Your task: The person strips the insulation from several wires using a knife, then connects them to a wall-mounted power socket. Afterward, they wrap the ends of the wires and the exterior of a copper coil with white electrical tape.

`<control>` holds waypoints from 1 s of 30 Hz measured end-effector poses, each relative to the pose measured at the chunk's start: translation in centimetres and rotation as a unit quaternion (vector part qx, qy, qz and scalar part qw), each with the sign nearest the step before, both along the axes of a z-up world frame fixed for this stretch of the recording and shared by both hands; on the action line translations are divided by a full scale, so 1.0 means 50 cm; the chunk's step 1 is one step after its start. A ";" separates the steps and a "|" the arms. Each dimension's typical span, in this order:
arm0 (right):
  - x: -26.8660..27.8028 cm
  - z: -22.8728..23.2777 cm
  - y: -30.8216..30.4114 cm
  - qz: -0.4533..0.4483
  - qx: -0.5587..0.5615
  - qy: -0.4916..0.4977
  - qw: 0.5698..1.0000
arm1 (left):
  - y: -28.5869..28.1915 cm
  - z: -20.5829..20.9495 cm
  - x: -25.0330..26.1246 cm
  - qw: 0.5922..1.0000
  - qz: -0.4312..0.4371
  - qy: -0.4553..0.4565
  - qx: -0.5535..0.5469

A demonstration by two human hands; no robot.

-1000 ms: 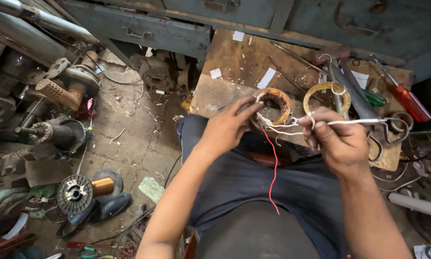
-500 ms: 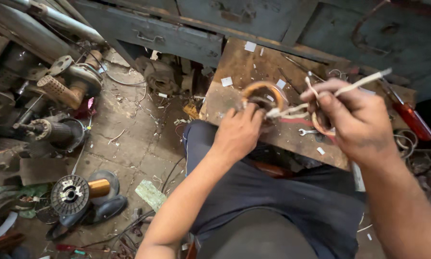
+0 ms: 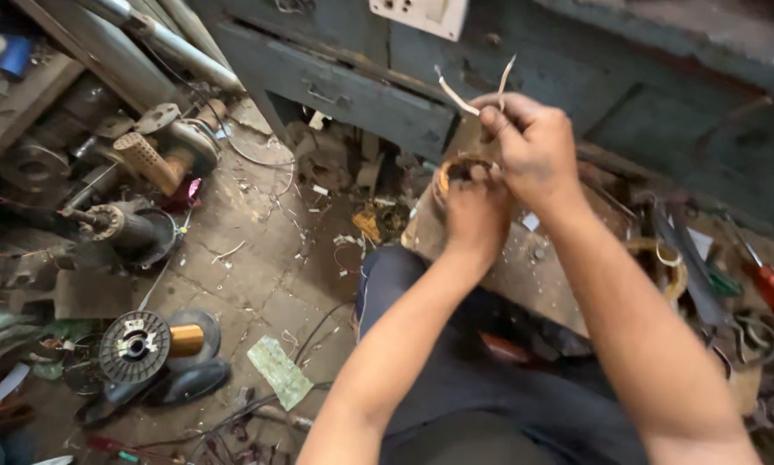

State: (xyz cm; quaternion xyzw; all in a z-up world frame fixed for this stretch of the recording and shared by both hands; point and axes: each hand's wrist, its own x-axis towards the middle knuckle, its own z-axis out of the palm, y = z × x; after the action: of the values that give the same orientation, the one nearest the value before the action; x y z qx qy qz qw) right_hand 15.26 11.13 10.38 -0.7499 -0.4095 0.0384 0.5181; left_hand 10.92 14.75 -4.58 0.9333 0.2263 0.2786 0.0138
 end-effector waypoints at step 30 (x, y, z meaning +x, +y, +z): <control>0.034 -0.128 0.155 -0.140 0.108 -0.076 0.981 | 0.238 0.177 -0.046 0.639 -0.092 -0.369 -0.669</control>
State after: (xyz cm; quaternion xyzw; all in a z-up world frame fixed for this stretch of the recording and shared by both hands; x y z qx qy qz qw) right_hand 16.96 18.89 3.99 -0.7400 -0.3404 -0.1361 0.5639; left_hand 8.61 26.65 4.27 0.5050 0.2400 0.3695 0.7422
